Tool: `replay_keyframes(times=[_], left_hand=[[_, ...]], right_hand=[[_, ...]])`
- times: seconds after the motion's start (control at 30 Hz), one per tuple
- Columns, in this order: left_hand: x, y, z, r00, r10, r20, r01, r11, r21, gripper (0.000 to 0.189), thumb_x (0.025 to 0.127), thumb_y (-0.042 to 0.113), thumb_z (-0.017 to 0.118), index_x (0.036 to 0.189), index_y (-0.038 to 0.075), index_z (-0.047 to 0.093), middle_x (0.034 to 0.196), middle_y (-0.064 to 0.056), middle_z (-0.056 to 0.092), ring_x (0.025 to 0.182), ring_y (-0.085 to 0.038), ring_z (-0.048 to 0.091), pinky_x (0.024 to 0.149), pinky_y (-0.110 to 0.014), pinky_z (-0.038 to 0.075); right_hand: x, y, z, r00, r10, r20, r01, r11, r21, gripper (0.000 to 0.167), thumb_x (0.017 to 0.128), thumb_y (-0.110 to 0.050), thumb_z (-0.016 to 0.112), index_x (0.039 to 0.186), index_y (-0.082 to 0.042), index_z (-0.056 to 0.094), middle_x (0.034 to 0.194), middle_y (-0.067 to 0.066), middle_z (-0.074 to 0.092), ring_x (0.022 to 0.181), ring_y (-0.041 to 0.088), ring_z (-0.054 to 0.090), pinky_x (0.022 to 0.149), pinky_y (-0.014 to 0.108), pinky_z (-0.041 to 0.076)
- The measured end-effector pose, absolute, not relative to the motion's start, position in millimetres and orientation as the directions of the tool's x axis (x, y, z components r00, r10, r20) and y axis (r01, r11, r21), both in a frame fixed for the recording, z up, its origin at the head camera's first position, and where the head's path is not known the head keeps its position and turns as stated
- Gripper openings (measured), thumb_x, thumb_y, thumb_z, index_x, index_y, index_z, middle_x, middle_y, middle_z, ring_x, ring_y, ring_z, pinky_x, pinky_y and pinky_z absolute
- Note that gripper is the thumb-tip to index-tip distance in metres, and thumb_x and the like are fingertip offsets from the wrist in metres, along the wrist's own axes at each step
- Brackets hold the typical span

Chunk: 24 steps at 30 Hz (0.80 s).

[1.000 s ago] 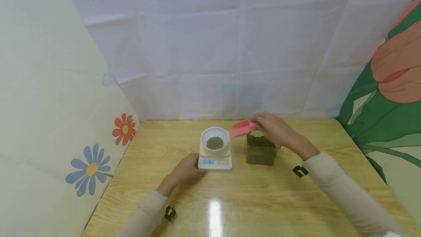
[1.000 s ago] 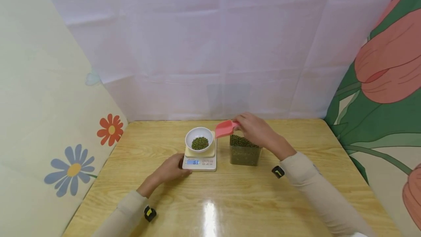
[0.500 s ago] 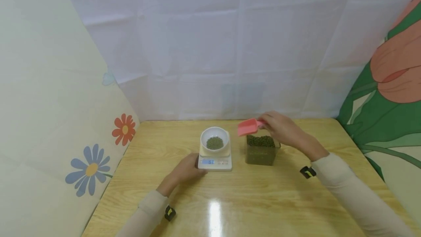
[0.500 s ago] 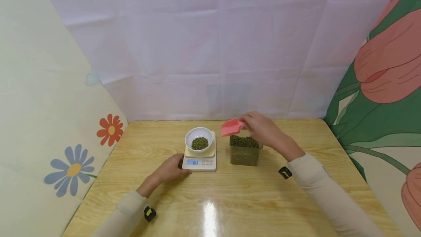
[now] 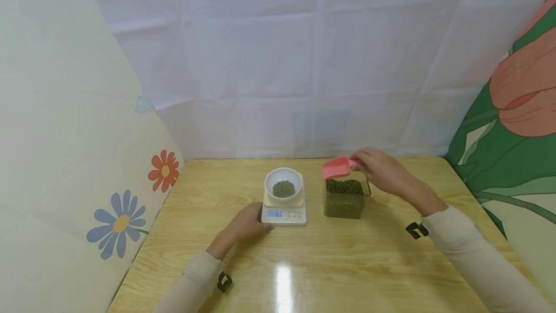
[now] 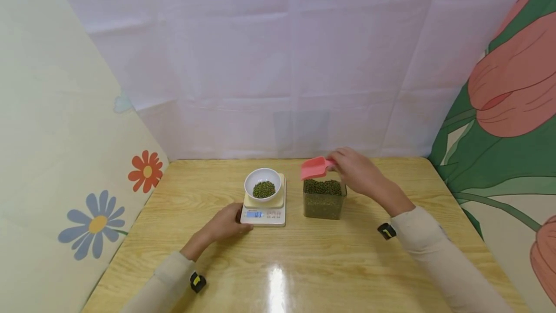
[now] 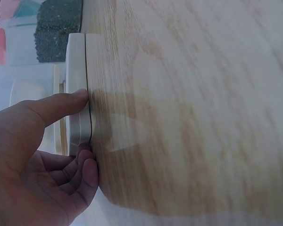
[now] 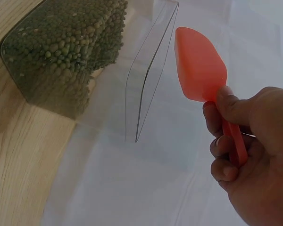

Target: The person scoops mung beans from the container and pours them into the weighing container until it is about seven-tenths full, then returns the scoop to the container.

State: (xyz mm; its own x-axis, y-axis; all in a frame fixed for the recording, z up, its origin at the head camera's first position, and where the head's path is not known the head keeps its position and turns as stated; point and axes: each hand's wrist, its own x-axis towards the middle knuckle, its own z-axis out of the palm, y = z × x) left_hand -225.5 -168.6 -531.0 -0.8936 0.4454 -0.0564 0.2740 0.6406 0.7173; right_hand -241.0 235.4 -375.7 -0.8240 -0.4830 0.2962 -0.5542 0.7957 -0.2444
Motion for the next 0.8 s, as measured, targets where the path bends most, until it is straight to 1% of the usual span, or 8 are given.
replay_keyframes(times=[0.2,0.47,0.6,0.8], left_hand=[[-225,-168,-530,-0.893,0.446,-0.060,0.270,0.639,0.720,0.047,0.087,0.022,0.086,0.129,0.013,0.068,0.111,0.002,0.074,0.097,-0.012,0.068,0.094,-0.039,0.060],[-226,-168,-532,-0.894,0.444,-0.061,0.265,0.633,0.727,0.045,0.087,0.022,0.087,0.127,0.012,0.068,0.108,0.000,0.074,0.095,-0.013,0.068,0.092,-0.040,0.060],[-227,-169,-533,-0.891,0.450,-0.058,0.270,0.627,0.731,0.044,0.087,0.021,0.087,0.126,0.011,0.068,0.107,0.000,0.074,0.094,-0.014,0.068,0.090,-0.040,0.061],[-228,-169,-533,-0.892,0.449,-0.055,0.268,0.624,0.734,0.045,0.087,0.021,0.086,0.127,0.012,0.068,0.109,0.001,0.074,0.095,-0.013,0.068,0.092,-0.041,0.060]], right_hand=[[-240,245,-376,-0.828,-0.482,0.287,-0.549,0.800,-0.241,0.023,0.103,-0.010,0.067,0.120,0.006,0.070,0.114,0.022,0.074,0.108,0.041,0.070,0.098,0.059,0.059],[-238,252,-377,-0.846,-0.470,0.251,-0.525,0.815,-0.246,0.023,0.104,-0.010,0.066,0.119,0.006,0.070,0.115,0.023,0.073,0.110,0.042,0.069,0.098,0.060,0.058],[-237,255,-380,-0.842,-0.477,0.252,-0.530,0.817,-0.227,0.021,0.103,-0.010,0.068,0.117,0.006,0.071,0.112,0.021,0.073,0.106,0.041,0.070,0.095,0.058,0.059],[-238,261,-386,-0.838,-0.486,0.249,-0.536,0.818,-0.207,0.019,0.102,-0.010,0.069,0.114,0.005,0.072,0.108,0.019,0.073,0.102,0.038,0.069,0.089,0.056,0.061]])
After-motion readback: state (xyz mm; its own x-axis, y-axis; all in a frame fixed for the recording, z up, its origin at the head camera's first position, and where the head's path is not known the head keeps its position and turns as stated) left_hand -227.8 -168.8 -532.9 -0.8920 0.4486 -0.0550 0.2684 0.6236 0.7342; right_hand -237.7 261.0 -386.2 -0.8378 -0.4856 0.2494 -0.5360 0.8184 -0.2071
